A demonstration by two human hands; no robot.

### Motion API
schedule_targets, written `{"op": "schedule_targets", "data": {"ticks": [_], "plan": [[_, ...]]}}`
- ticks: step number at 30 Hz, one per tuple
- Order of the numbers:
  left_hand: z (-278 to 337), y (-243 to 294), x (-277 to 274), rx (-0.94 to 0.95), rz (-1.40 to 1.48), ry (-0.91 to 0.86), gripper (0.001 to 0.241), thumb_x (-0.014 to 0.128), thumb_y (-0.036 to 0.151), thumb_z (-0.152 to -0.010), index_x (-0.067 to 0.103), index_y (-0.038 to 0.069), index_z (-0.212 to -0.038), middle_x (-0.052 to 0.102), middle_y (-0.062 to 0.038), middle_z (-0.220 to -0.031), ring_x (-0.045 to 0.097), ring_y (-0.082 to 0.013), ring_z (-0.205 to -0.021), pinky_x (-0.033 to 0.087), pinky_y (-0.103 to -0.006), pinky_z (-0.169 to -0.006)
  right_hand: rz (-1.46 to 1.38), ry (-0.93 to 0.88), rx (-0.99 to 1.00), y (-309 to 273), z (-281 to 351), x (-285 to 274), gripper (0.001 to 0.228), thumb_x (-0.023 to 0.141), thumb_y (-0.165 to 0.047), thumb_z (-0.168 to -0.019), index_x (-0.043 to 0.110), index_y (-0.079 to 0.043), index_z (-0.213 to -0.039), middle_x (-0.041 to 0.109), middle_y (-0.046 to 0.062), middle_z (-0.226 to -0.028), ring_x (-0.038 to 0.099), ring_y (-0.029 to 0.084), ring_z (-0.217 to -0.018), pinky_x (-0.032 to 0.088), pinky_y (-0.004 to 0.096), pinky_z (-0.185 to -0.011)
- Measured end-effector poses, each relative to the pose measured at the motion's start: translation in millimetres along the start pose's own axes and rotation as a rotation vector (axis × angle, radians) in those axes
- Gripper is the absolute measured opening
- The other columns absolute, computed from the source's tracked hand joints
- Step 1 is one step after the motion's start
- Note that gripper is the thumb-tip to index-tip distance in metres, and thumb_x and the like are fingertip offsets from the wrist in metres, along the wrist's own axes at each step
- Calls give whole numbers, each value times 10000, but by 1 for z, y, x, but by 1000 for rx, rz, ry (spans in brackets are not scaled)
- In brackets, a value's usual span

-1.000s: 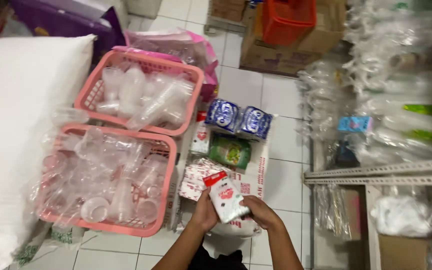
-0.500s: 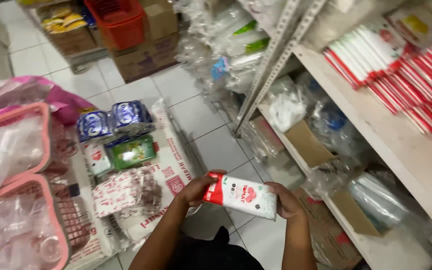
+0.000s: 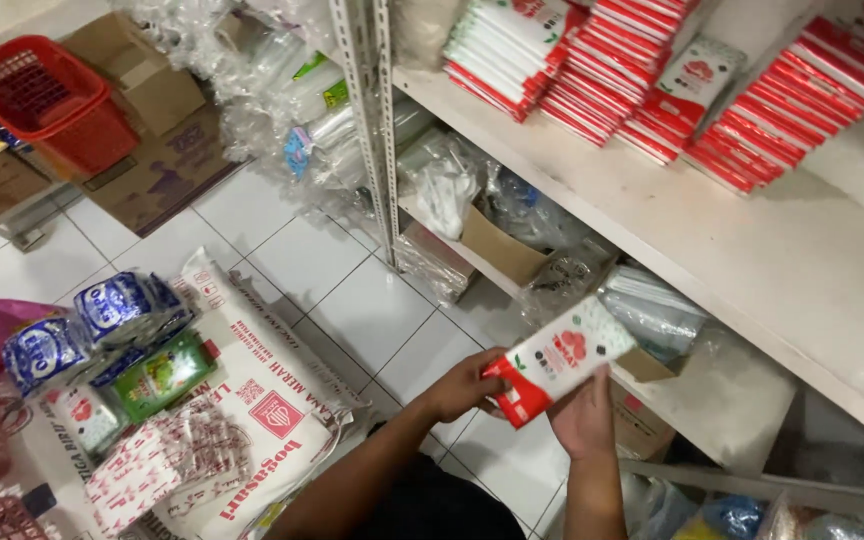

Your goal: The person picks up several packaged items one by one and places them onto a storage shelf among existing stacks of similar products.

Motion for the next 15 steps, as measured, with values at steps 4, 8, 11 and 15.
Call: {"op": "schedule_targets", "data": {"ticks": [4,8,11,15], "plan": [[-33,25,5,104,77,89,528,556,93,-966,412,59,-1473,609,-118,-1284,671,-220,-1101,648,-395,-847,354,-77,-73,-6,-25,0,610,609,-277,-964,399,-92,-1507,504,78,-1471,496,218,-1346,403,418,-1118],[-71,56,3,231,-15,88,503,551,96,-987,403,54,-1466,607,-124,-1310,662,-205,-1140,631,-375,-895,627,0,-147,-34,-48,16,586,649,-207,-939,447,-67,-1471,575,86,-1407,541,176,-1284,448,351,-1071],[-105,81,2,333,-148,84,473,577,89,-1007,426,35,-1452,617,-142,-1304,648,-193,-1146,608,-355,-915,812,6,-255,-77,-68,35,526,665,-195,-945,509,-27,-1418,637,83,-1344,573,166,-1242,454,329,-1054],[-158,134,3,588,-231,-3,477,594,79,-1045,429,9,-1487,597,-153,-1353,594,-182,-1219,547,-340,-997,907,-4,-365,-134,-113,59,492,677,-197,-948,533,-19,-1383,668,84,-1263,601,163,-1160,486,333,-1011]]}}
Point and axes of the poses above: each hand's wrist, its own z-axis away from the middle knuckle, its own x-axis out of the palm, y = z × x, the point moved 8 cm from there along -z, towards the middle knuckle
